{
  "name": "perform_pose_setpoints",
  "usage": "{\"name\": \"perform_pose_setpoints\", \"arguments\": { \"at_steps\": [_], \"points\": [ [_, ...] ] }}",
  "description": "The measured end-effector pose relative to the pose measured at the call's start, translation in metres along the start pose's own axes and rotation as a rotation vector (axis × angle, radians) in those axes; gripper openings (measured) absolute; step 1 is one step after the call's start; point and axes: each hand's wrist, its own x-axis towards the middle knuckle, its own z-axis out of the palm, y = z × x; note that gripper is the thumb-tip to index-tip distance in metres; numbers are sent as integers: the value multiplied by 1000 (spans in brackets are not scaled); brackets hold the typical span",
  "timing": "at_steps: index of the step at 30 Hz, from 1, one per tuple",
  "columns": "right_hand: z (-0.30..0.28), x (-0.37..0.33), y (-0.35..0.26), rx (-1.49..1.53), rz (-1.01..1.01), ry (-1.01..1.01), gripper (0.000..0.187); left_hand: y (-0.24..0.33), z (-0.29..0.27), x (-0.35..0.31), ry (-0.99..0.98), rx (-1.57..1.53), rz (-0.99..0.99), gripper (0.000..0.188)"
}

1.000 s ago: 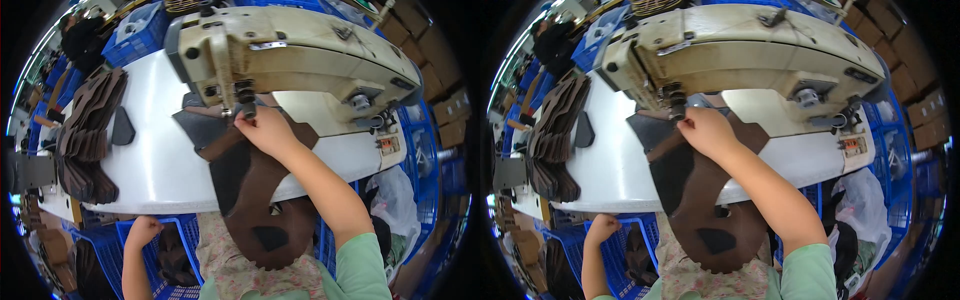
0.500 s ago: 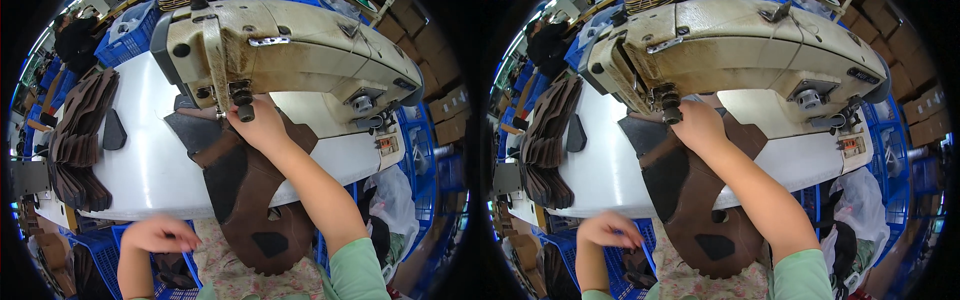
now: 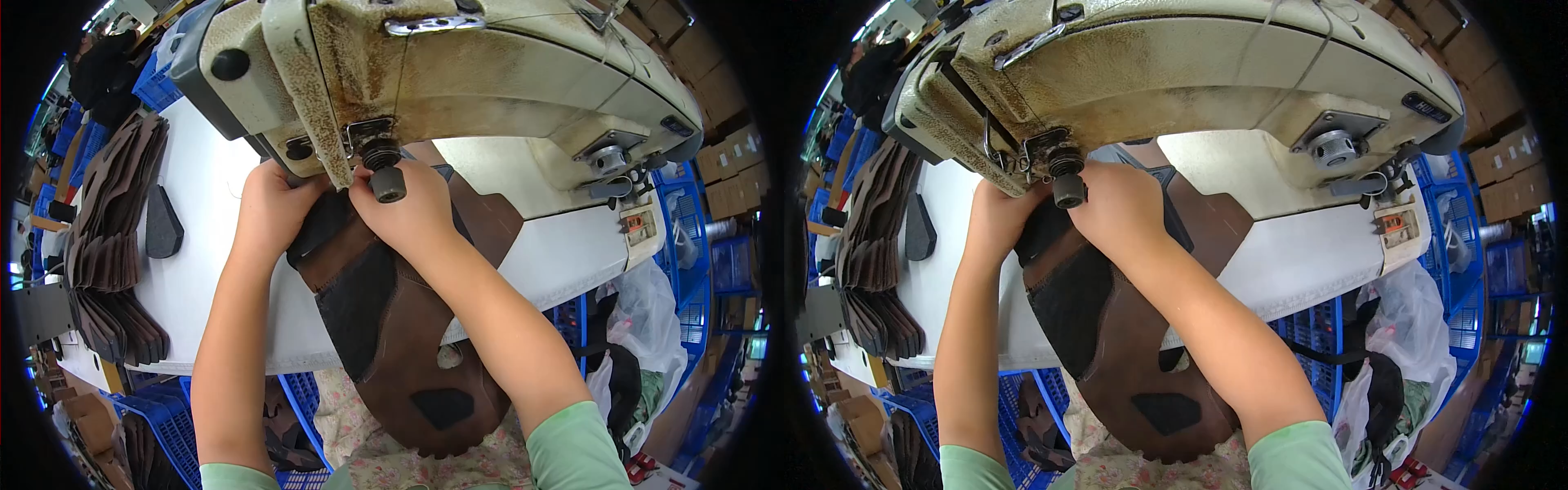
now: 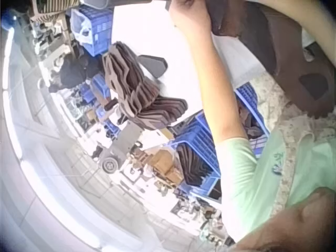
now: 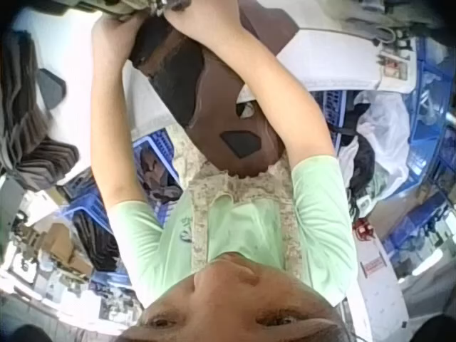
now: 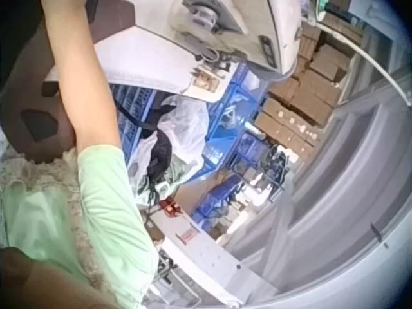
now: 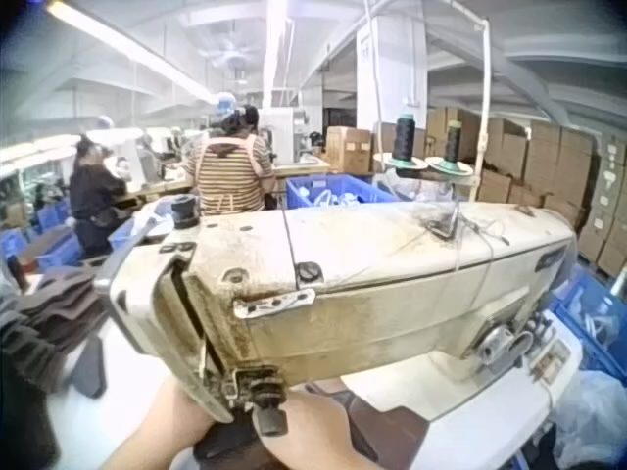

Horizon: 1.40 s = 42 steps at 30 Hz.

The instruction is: Sewing leather or fabric components together using an industrial sewing machine to create shoe uppers.

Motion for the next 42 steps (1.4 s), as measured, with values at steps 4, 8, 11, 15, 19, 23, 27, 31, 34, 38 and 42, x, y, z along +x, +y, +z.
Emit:
{"name": "perform_pose_setpoints", "arguments": {
  "at_steps": [4, 8, 11, 15, 19, 23, 27, 31, 34, 38, 42],
  "points": [
    [4, -2, 0, 40, -103, 125, 12, -9, 5, 1, 14, -24, 21, 21],
    [4, -2, 1, 40, -61, 76, 12, -12, 6, 1, 18, -74, 72, 21],
    [2, -2, -1, 56, -56, 71, 12, -12, 6, 1, 3, -69, 67, 21],
    [0, -2, -3, 35, -59, 48, 13, -11, 7, 1, -12, -91, 46, 21],
    [1, -1, -4, 34, -72, 79, 15, -11, 8, 0, -17, -83, 73, 20],
    [2, -1, -4, 57, -93, 84, 19, -14, 7, 1, -18, -34, 82, 19],
    [2, -1, -4, 76, -95, 62, 20, -14, 8, 1, -2, -3, 135, 19],
    [2, -1, -2, 74, -83, 65, 21, -15, 8, 1, 0, 15, 142, 21],
    [1, -1, -3, 60, -85, 51, 20, -15, 8, 1, -11, -26, 124, 21],
    [2, -2, -2, 112, -96, 82, 17, -17, 9, 2, -8, -40, 139, 22],
    [3, -3, -3, 134, -92, 85, 15, -17, 8, 1, 8, 14, 142, 22]
  ]
}}
